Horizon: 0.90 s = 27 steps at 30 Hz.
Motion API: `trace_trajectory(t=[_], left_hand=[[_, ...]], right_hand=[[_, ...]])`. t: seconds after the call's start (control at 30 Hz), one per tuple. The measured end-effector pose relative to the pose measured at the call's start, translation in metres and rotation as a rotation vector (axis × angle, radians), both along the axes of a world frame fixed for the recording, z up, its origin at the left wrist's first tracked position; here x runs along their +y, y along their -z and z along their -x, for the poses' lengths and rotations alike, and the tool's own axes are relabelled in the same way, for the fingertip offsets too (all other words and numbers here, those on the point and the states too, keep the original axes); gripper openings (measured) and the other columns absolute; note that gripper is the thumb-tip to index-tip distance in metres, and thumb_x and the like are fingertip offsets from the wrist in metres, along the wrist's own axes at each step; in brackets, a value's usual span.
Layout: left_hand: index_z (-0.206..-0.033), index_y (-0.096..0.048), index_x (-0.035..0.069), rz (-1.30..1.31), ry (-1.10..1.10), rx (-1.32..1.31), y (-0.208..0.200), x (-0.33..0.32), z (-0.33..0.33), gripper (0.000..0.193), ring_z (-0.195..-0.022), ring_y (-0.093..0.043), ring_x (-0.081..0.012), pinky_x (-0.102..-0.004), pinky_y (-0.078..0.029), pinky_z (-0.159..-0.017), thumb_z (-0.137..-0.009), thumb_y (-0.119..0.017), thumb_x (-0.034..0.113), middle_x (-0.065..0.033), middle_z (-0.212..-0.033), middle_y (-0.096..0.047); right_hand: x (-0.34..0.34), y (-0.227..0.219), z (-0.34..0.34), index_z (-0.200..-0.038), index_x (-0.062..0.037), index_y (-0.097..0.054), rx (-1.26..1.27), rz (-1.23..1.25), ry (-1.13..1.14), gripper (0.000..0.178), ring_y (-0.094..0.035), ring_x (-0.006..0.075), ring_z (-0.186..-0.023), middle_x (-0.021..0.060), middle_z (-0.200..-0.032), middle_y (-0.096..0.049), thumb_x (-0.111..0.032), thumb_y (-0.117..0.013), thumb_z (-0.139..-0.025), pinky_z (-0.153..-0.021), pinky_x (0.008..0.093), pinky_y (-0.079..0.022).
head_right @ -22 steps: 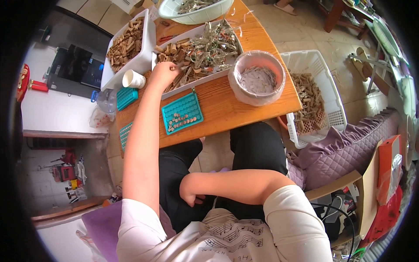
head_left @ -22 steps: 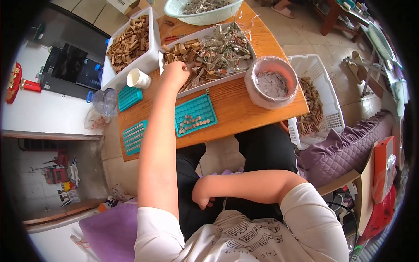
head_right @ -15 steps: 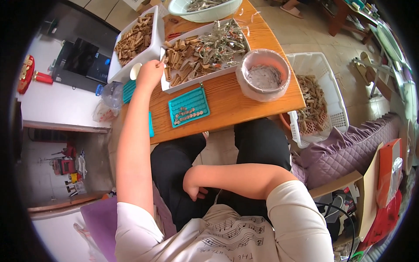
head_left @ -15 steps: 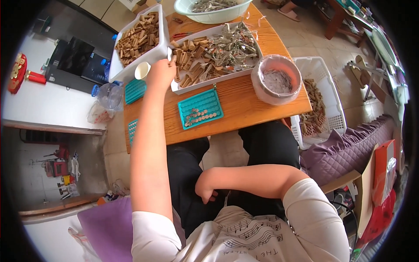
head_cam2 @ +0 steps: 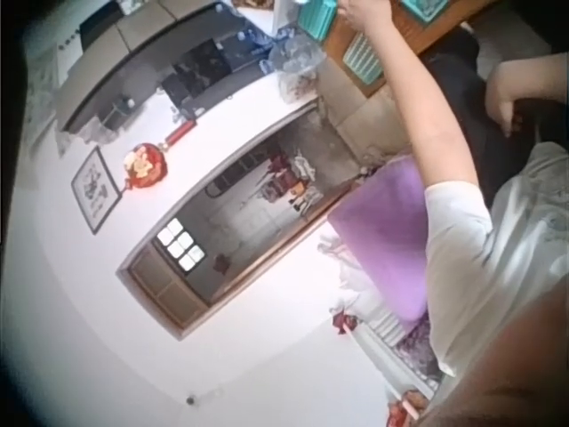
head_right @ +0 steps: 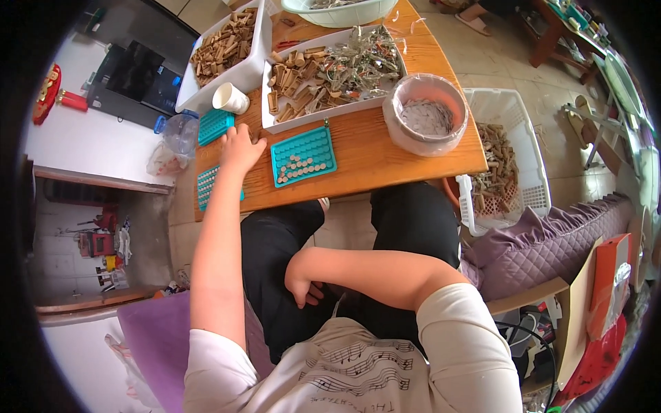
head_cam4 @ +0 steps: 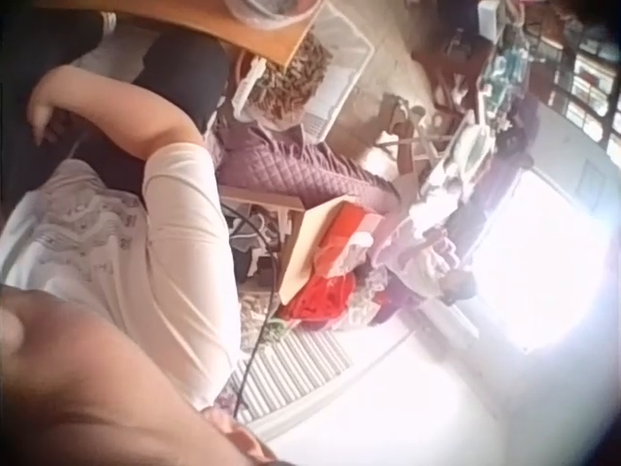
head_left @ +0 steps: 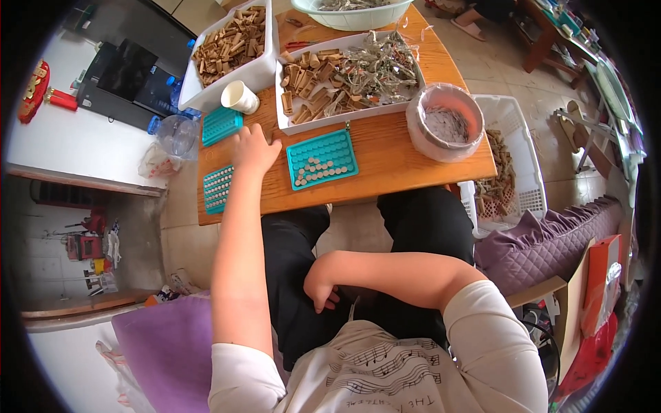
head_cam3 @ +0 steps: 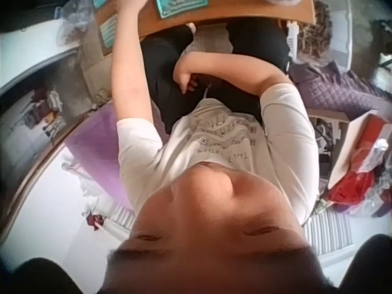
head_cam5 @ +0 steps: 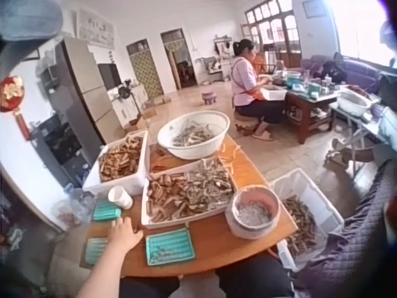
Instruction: The person assembles cork string lights by placing button batteries into plastic housings, fitting the LED light wires inside, and snapping the casing parts together by hand.
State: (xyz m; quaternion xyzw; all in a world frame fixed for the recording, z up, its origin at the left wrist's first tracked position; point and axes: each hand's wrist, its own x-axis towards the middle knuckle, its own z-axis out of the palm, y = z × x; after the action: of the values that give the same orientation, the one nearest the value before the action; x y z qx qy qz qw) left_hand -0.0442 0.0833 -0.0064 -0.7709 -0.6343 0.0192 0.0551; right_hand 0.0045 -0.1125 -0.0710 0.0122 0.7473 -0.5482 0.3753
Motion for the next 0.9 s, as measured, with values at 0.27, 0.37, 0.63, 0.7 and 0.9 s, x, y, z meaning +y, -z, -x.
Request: trace_trajectory(t=[0.27,0.37,0.63,0.7,0.9], left_hand=[[-0.095,-0.063,0.005,0.114,0.047,-0.09,-0.044,0.068,-0.036,0.032,-0.093,-0.061,-0.0319,-0.0424,-0.048,-0.081,-0.079,-0.052,0.031,-0.0168,-0.098,-0.063],[-0.087,-0.066,0.006,-0.017,0.228,-0.275,-0.057,0.078,-0.087,0.028,-0.086,-0.063,-0.0315,-0.0409,-0.049,-0.075,-0.083,-0.053,0.031,-0.0167,-0.087,-0.065],[-0.087,-0.062,0.002,0.398,0.269,-0.65,-0.029,0.086,-0.164,0.025,-0.065,-0.062,-0.0165,-0.0312,-0.05,-0.061,-0.075,-0.072,0.021,-0.009,-0.073,-0.065],[-0.086,-0.059,0.002,0.51,0.225,-0.748,-0.034,0.085,-0.166,0.018,-0.057,-0.061,-0.013,-0.0275,-0.048,-0.051,-0.077,-0.07,0.012,-0.0087,-0.071,-0.065],[-0.084,-0.061,0.002,0.361,0.254,-0.56,-0.069,0.089,-0.167,0.012,-0.062,-0.064,-0.0187,-0.0324,-0.051,-0.062,-0.078,-0.065,0.011,-0.0121,-0.075,-0.067]], right_hand=[[-0.005,-0.001,-0.006,-0.103,-0.0131,-0.069,0.035,-0.079,0.041,0.041,-0.059,0.0261,-0.098,0.0078,-0.103,-0.067,-0.045,-0.047,-0.089,-0.087,0.0414,-0.045],[-0.007,-0.006,-0.013,-0.1,-0.0132,-0.07,0.029,-0.127,0.083,0.04,-0.06,0.0251,-0.096,0.0063,-0.101,-0.067,-0.045,-0.048,-0.088,-0.085,0.0412,-0.045],[-0.001,-0.01,-0.023,-0.091,-0.0142,-0.072,0.043,-0.329,0.145,0.04,-0.062,0.0212,-0.091,-0.0017,-0.091,-0.069,-0.049,-0.056,-0.082,-0.08,0.0398,-0.047],[-0.001,-0.012,-0.027,-0.087,-0.0143,-0.073,0.033,-0.327,0.185,0.04,-0.062,0.0209,-0.092,-0.0014,-0.091,-0.069,-0.051,-0.057,-0.08,-0.08,0.0394,-0.047],[-0.001,-0.004,-0.03,-0.075,-0.0131,-0.073,0.156,-0.307,0.224,0.04,-0.063,0.0244,-0.082,0.0017,-0.081,-0.068,-0.05,-0.058,-0.077,-0.074,0.0416,-0.048]])
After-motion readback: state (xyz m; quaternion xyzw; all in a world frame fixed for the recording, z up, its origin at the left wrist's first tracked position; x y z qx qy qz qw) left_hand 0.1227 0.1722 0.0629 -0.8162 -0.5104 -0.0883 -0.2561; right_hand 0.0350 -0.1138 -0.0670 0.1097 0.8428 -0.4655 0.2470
